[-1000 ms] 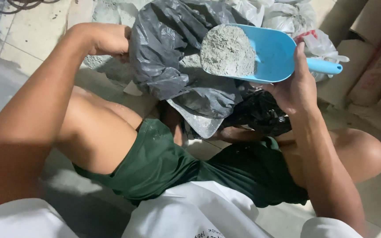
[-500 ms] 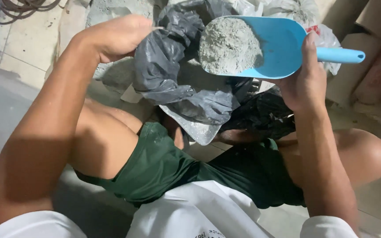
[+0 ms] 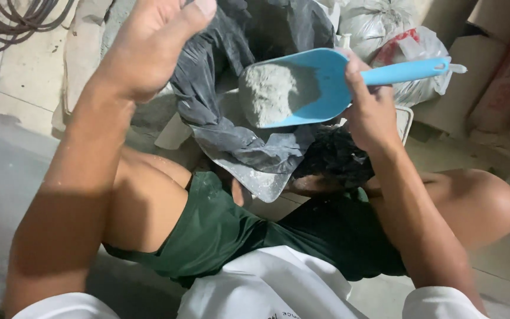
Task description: A person sitting on the floor uses a blue plastic scoop to transfer grey cement powder from a pile into a black plastic bag.
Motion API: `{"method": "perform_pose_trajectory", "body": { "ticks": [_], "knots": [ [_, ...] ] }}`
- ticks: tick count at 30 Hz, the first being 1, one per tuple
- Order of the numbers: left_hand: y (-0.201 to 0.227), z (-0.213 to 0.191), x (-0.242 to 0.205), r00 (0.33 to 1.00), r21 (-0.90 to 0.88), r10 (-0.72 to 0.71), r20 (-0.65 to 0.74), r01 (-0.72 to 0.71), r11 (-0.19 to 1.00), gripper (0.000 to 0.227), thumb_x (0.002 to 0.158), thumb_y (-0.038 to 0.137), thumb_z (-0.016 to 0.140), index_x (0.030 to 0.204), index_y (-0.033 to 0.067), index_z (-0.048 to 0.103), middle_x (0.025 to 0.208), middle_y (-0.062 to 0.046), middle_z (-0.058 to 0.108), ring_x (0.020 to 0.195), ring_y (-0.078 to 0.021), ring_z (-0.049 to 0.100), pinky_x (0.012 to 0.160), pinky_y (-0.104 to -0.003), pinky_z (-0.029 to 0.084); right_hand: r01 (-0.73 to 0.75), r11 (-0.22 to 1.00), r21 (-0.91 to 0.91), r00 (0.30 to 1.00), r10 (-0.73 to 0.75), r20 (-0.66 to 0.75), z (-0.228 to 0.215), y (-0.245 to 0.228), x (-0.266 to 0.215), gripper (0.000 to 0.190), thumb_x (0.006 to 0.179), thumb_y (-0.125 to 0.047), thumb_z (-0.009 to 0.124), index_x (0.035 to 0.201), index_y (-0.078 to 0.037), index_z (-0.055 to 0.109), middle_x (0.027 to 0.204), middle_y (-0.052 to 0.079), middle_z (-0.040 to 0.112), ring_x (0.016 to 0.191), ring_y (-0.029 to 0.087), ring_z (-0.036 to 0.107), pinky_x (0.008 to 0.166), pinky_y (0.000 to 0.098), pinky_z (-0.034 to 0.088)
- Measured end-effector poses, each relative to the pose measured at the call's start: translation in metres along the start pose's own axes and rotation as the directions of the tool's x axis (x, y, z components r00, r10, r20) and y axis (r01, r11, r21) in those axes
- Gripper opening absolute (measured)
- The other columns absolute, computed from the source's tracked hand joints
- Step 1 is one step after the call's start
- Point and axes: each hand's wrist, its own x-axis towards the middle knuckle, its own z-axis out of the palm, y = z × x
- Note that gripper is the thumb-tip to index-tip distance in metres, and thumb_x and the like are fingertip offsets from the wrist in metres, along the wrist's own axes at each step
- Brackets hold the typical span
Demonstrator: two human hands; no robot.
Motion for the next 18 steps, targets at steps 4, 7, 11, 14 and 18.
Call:
{"method": "perform_pose_trajectory", "body": {
  "ticks": [4,7,11,14,18],
  "knots": [
    [0.003,0.007,0.002,0.993,-0.073,0.115,0.012,-0.114,0.991,0.019,0.119,0.015,0.047,0.13,0.005,0.059,0.102,0.007,0.051,0.084,-0.002,0.032,0.08,-0.02,0.035,0.1,0.971,-0.215,0.994,-0.088,0.066,0.01,-0.005,-0.007,0.044,0.109,-0.027,0.05,0.144,-0.001,0.055,0.129,0.011,0.062,0.109,0.018,0.056,0.094,0.0303,0.048],
    [0.02,0.017,-0.003,0.985,-0.056,0.175,0.008,-0.174,0.983,0.028,0.12,0.009,0.046,0.146,0.0017,0.052,0.116,0.003,0.056,0.089,-0.0039,0.035,0.086,-0.022,0.037,0.117,0.953,-0.28,0.991,-0.094,0.096,0.017,-0.009,-0.011,0.045,0.107,-0.024,0.052,0.145,0.001,0.057,0.108,0.007,0.063,0.086,0.013,0.053,0.075,0.0249,0.046],
    [0.026,0.011,-0.005,0.988,-0.048,0.156,-0.007,-0.156,0.987,0.021,0.12,0.008,0.047,0.138,0.0031,0.057,0.104,0.007,0.053,0.082,-0.0017,0.032,0.076,-0.02,0.032,0.172,0.921,-0.349,0.985,-0.153,0.083,0.024,-0.012,-0.013,0.042,0.105,-0.019,0.056,0.14,0.005,0.058,0.119,0.012,0.065,0.099,0.018,0.058,0.087,0.0307,0.051],
    [0.029,0.003,-0.006,0.994,0.097,0.09,0.068,-0.097,0.991,0.028,0.117,0.008,0.051,0.089,0.0084,0.049,0.078,0.007,0.039,0.066,-0.0046,0.027,0.062,-0.023,0.025,0.253,0.849,-0.463,0.967,-0.224,0.117,0.024,-0.012,-0.011,0.042,0.106,-0.019,0.058,0.14,0.004,0.059,0.117,0.016,0.067,0.094,0.021,0.061,0.083,0.0324,0.051],
    [0.019,-0.008,-0.003,0.997,0.303,-0.012,0.081,-0.013,0.953,0.038,0.114,0.025,0.052,0.085,0.002,0.053,0.068,0.005,0.038,0.059,-0.0048,0.025,0.052,-0.023,0.023,0.332,0.801,-0.498,0.94,-0.325,0.104,0.021,-0.015,-0.01,0.041,0.105,-0.017,0.06,0.14,0.004,0.058,0.128,0.021,0.065,0.1,0.026,0.062,0.085,0.035,0.052]
  ]
}}
